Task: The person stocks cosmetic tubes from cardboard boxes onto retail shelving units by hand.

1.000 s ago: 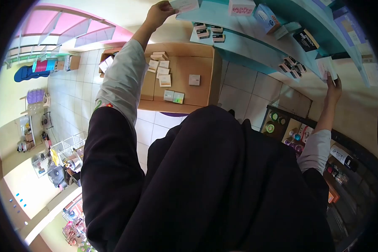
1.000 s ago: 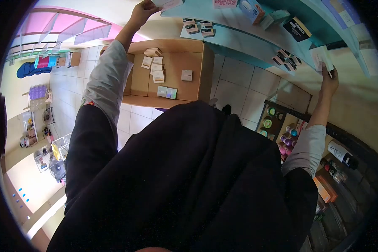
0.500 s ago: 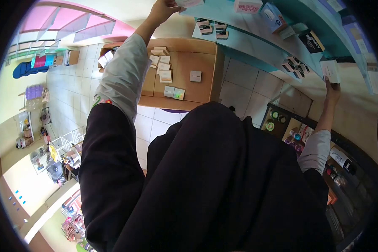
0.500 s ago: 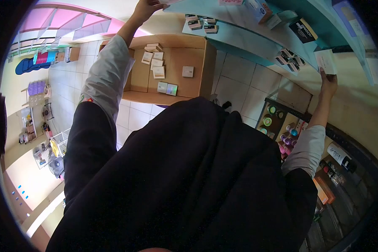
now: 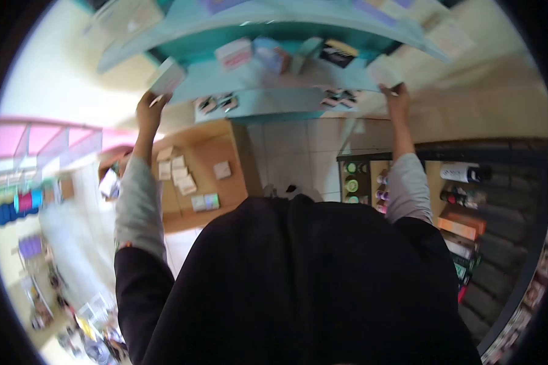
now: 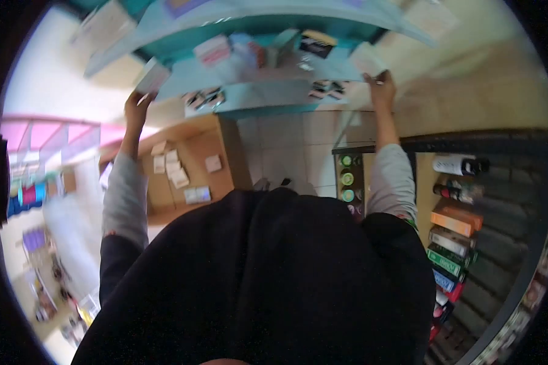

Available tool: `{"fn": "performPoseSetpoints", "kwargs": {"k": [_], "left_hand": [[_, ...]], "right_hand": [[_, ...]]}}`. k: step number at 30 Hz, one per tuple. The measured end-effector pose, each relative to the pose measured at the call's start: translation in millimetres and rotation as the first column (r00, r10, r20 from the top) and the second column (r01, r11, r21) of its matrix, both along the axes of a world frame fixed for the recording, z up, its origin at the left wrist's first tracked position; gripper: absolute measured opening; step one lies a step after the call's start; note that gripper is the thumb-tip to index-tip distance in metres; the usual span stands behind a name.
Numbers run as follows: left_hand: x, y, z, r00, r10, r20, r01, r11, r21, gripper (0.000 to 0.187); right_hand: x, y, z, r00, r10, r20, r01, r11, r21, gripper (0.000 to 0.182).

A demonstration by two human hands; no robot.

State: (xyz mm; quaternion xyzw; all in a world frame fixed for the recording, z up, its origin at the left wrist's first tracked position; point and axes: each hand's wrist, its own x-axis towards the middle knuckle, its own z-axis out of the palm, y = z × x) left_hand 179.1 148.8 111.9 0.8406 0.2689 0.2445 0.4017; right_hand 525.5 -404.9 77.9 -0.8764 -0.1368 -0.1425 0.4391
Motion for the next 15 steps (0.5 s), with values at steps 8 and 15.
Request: {"fn": "performPoseSetpoints", "kwargs": {"k": [8,15], "left_hand": [[1,-14,5,0.995,0.103,0.004,-0.103,0.994,-0.023,0.037],[-5,-17,16,0.995,0.049,-0.087,-0.048,0.999,0.017,0.032]], "right_hand": [[-8,11,28,0.995,-0.033,-0.099,0.032,0.999,-0.006,0.051],[12,-2,25,0.962,0.178,-0.206,-0.165,0.983,0.077,0.048]]}}
